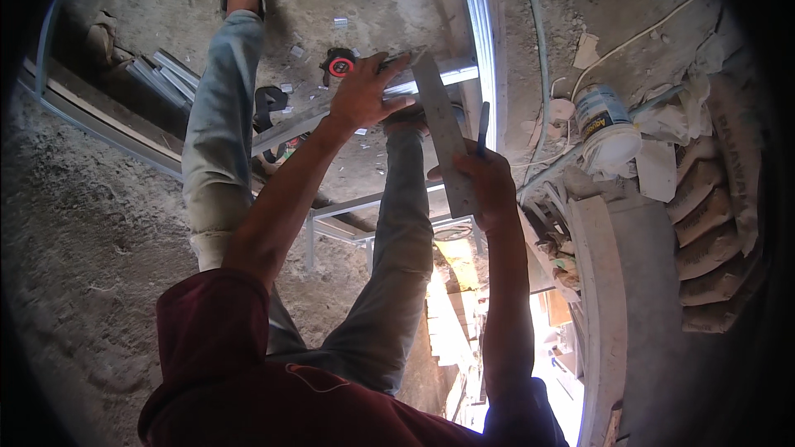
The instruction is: The person measures and marks aluminum profiles on a floor-laid frame using a tape measure, marker, and try square. They then cut a profile with tin snips and fit it into the frame structure.
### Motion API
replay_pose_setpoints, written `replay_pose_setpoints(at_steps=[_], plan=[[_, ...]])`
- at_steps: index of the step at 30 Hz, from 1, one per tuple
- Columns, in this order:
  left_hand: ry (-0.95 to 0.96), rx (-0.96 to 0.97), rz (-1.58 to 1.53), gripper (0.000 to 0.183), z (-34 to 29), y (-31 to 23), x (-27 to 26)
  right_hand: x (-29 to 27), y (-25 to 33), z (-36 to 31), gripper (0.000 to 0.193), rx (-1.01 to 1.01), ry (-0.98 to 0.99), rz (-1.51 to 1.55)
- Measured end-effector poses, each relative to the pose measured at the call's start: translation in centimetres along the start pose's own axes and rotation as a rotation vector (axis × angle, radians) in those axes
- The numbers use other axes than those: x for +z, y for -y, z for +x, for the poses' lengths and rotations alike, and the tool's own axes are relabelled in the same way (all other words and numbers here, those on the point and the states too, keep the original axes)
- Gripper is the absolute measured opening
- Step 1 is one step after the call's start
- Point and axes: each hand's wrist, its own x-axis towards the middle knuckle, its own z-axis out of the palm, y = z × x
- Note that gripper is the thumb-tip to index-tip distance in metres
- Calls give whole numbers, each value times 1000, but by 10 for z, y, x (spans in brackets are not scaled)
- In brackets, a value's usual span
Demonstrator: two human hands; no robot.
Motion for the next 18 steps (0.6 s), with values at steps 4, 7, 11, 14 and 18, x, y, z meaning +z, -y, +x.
replay_pose_setpoints(at_steps=[4,7,11,14,18], plan=[[-28,22,30,79,1,-3,-5,0,1,-4,37,27,-28,-14],[-53,47,39,77,0,-3,-2,0,-3,-9,36,26,-24,-26],[-40,59,48,77,1,2,-1,-1,-2,-8,34,33,-11,-83],[-52,70,51,76,1,4,0,-2,0,-8,33,34,-9,-125],[-61,71,40,76,1,3,-1,-3,-4,-7,32,1,-6,-128]])
